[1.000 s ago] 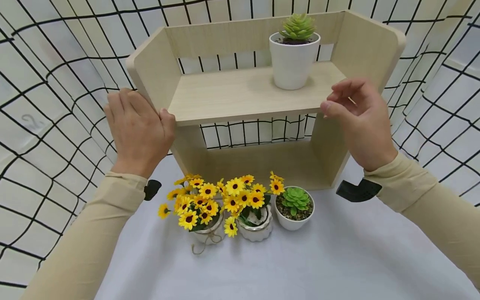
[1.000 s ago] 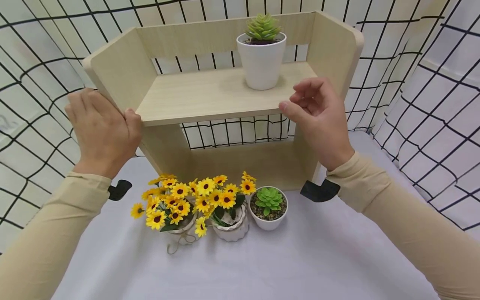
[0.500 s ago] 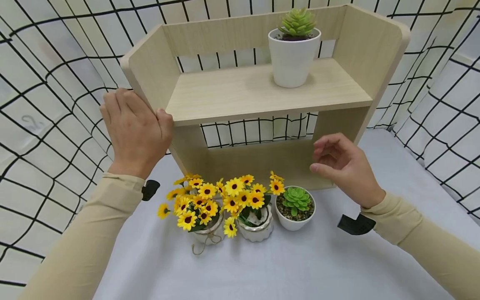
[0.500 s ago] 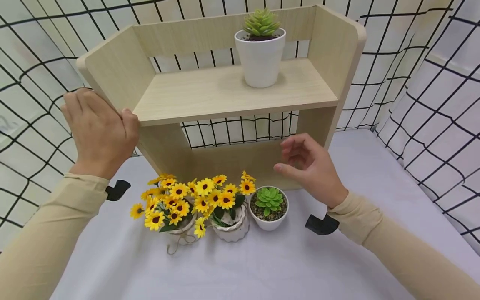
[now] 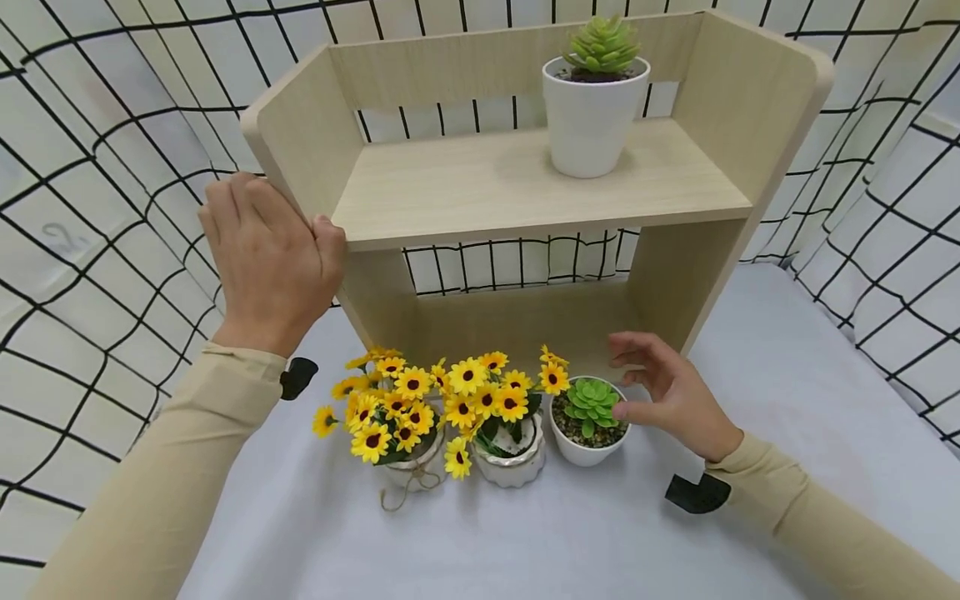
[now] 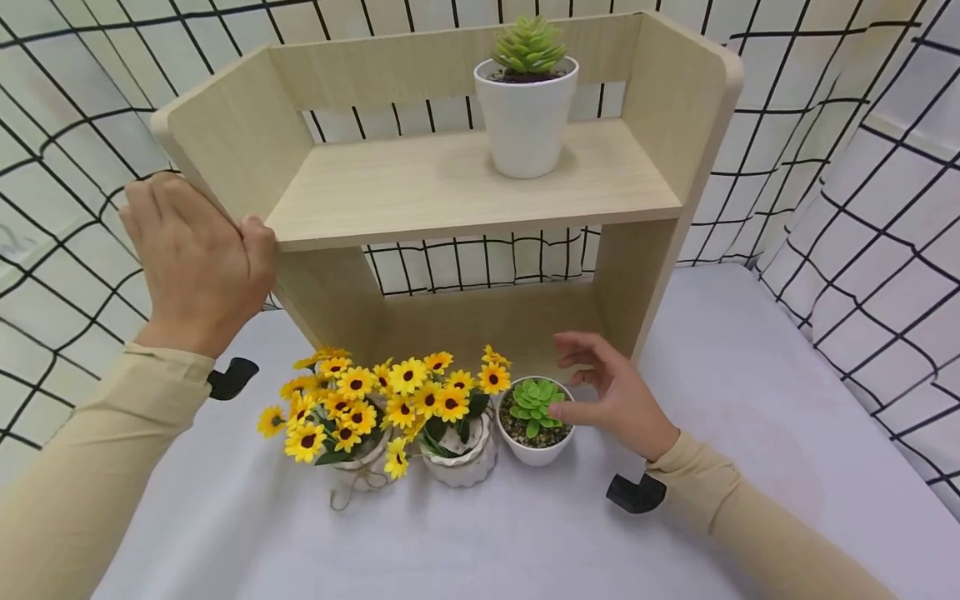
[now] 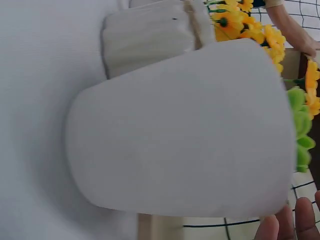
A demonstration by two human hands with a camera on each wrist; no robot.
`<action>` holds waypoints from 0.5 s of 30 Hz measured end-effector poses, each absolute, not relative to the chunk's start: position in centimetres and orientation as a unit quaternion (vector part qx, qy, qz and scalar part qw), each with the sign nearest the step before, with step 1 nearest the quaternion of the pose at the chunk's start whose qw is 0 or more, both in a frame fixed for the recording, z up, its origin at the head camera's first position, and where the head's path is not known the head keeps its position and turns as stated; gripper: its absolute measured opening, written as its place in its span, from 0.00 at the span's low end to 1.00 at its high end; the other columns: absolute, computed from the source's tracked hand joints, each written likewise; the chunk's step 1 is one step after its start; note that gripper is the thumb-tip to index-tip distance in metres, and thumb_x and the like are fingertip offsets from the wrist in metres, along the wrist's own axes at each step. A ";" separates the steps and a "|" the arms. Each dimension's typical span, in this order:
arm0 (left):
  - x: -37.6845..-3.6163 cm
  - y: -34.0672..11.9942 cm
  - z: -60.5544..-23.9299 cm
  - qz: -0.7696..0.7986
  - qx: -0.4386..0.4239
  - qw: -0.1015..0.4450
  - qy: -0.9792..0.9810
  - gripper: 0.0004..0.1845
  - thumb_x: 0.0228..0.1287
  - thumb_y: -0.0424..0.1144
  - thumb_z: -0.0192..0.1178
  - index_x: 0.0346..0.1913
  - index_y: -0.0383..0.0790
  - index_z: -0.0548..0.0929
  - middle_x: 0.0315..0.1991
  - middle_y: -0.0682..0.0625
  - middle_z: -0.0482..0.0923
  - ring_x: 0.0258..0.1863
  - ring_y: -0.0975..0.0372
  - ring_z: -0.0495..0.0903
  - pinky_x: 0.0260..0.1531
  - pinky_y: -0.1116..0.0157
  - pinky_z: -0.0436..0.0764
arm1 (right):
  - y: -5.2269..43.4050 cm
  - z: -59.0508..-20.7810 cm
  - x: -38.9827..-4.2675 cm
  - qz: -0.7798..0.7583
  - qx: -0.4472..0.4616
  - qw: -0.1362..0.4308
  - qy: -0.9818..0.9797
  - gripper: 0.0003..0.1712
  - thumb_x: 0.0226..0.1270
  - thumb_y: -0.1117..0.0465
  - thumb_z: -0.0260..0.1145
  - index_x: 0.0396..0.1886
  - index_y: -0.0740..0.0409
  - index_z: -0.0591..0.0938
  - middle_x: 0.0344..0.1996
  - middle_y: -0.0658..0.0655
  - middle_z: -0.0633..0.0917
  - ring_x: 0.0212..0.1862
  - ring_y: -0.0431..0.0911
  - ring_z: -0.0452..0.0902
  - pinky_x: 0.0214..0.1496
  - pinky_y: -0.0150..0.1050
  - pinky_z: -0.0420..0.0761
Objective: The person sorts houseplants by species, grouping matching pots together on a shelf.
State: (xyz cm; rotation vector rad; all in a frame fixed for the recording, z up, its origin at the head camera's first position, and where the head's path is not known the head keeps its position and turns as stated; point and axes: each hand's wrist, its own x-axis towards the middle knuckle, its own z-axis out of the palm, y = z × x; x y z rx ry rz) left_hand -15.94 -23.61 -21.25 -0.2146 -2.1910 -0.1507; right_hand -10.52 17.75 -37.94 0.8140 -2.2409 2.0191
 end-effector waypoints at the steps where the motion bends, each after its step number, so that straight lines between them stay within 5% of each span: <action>1: -16.0 -23.6 -21.2 -0.059 -0.088 0.450 -0.887 0.29 0.70 0.49 0.34 0.56 0.23 0.63 0.49 0.27 0.64 0.50 0.38 0.59 0.49 0.45 0.55 | 17.8 -38.3 -10.5 0.643 0.257 0.002 -0.721 0.45 0.53 0.77 0.74 0.72 0.69 0.67 0.64 0.44 0.76 0.60 0.39 0.75 0.55 0.29 0.77; 8: -16.0 -23.6 -21.2 -0.064 -0.087 0.458 -0.882 0.28 0.70 0.49 0.34 0.55 0.24 0.63 0.48 0.27 0.64 0.49 0.38 0.59 0.50 0.45 0.54 | 17.6 -40.5 -10.5 0.650 0.271 -0.022 -0.710 0.52 0.48 0.71 0.80 0.73 0.68 0.65 0.65 0.47 0.75 0.64 0.41 0.73 0.63 0.26 0.73; 15: -16.0 -23.6 -21.3 -0.061 -0.087 0.454 -0.885 0.29 0.71 0.50 0.34 0.55 0.23 0.63 0.49 0.27 0.64 0.49 0.38 0.58 0.49 0.45 0.54 | 17.7 -42.2 -10.7 0.632 0.289 -0.068 -0.716 0.60 0.46 0.65 0.84 0.77 0.65 0.60 0.71 0.69 0.67 0.68 0.31 0.69 0.69 0.21 0.69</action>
